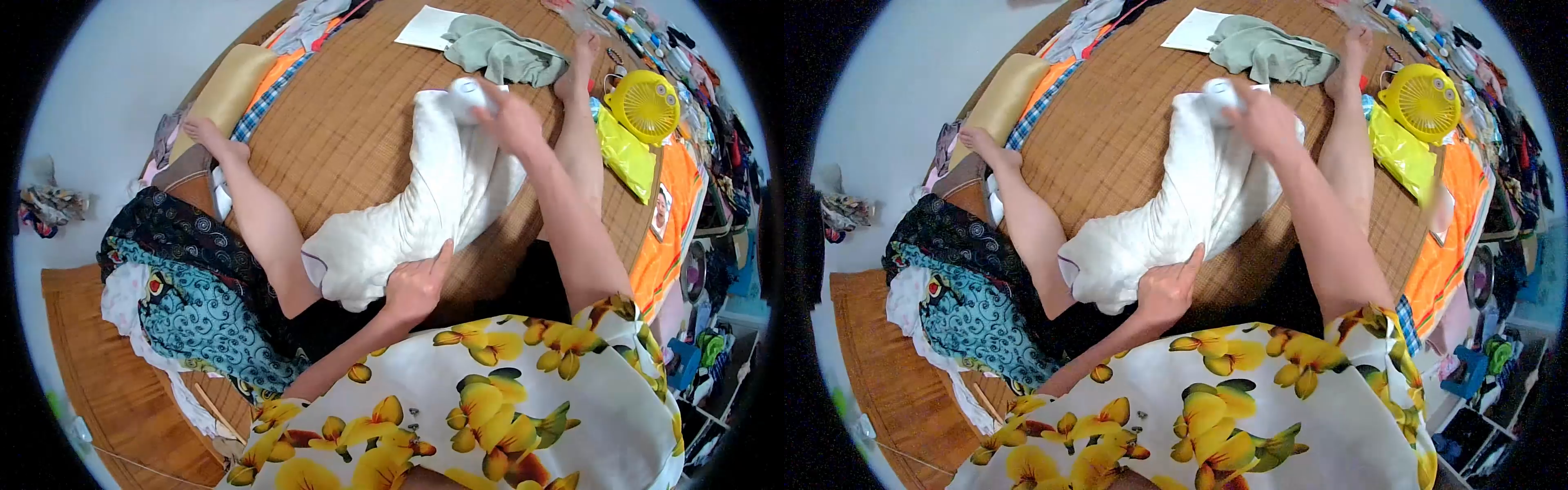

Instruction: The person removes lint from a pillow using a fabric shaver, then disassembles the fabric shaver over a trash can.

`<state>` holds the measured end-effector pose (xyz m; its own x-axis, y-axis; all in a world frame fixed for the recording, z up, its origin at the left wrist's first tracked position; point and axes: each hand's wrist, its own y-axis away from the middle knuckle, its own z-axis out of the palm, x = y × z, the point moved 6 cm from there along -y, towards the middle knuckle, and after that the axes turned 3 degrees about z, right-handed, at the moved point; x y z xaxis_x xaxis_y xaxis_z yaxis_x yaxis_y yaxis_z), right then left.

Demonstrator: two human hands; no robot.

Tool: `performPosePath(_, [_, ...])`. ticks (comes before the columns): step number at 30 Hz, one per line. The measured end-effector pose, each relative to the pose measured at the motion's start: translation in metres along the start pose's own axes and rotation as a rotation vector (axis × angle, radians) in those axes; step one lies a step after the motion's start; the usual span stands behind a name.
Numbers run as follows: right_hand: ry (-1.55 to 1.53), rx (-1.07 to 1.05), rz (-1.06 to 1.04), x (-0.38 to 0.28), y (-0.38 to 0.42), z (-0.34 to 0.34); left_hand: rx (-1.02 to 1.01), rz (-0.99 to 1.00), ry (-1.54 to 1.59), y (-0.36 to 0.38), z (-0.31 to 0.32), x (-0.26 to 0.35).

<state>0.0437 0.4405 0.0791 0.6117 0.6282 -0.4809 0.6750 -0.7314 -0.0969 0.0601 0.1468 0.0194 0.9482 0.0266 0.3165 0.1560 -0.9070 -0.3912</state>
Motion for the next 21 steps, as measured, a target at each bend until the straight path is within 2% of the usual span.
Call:
performPosePath(1, [0.027, 0.167, -0.001, 0.023, -0.013, -0.003, 0.001, 0.001, -0.004, 0.000, -0.001, 0.000])
performPosePath(2, [-0.029, 0.112, 0.165, 0.042, -0.027, -0.011, -0.023, 0.010, 0.010, 0.002, 0.000, -0.001])
performPosePath(4, [-0.239, 0.180, 0.143, 0.053, -0.031, -0.029, -0.054, -0.015, 0.025, 0.014, 0.000, 0.001])
performPosePath(5, [-0.235, 0.172, 0.144, 0.045, -0.029, -0.027, -0.066, 0.010, 0.024, 0.017, 0.004, 0.004])
performPosePath(8, [-0.424, 0.151, -0.231, -0.016, -0.005, -0.039, -0.056, 0.082, 0.082, 0.008, 0.016, 0.017])
performPosePath(10, [-0.158, 0.032, -0.134, -0.041, 0.006, -0.030, -0.065, 0.063, 0.093, 0.015, 0.015, 0.017])
performPosePath(11, [-0.099, 0.052, -0.131, -0.029, -0.006, -0.020, -0.038, 0.065, 0.082, 0.015, 0.013, 0.016])
performPosePath(12, [0.086, 0.087, -0.044, -0.013, -0.017, -0.018, -0.003, 0.071, 0.073, 0.014, 0.009, 0.014])
performPosePath(14, [0.042, 0.125, 0.099, 0.038, -0.038, -0.017, 0.016, 0.062, 0.062, 0.012, 0.003, 0.010])
performPosePath(16, [-0.242, 0.130, 0.147, 0.055, -0.033, -0.036, 0.023, 0.022, 0.061, 0.018, 0.002, 0.009])
performPosePath(17, [-0.262, 0.219, 0.046, 0.039, -0.021, -0.059, 0.003, 0.032, 0.073, 0.019, 0.006, 0.012])
performPosePath(20, [-0.306, 0.220, -0.025, -0.017, 0.003, -0.078, -0.019, 0.084, 0.097, 0.013, 0.012, 0.015])
performPosePath(21, [-0.432, 0.196, -0.199, -0.008, -0.015, -0.048, -0.040, 0.078, 0.107, 0.014, 0.013, 0.018])
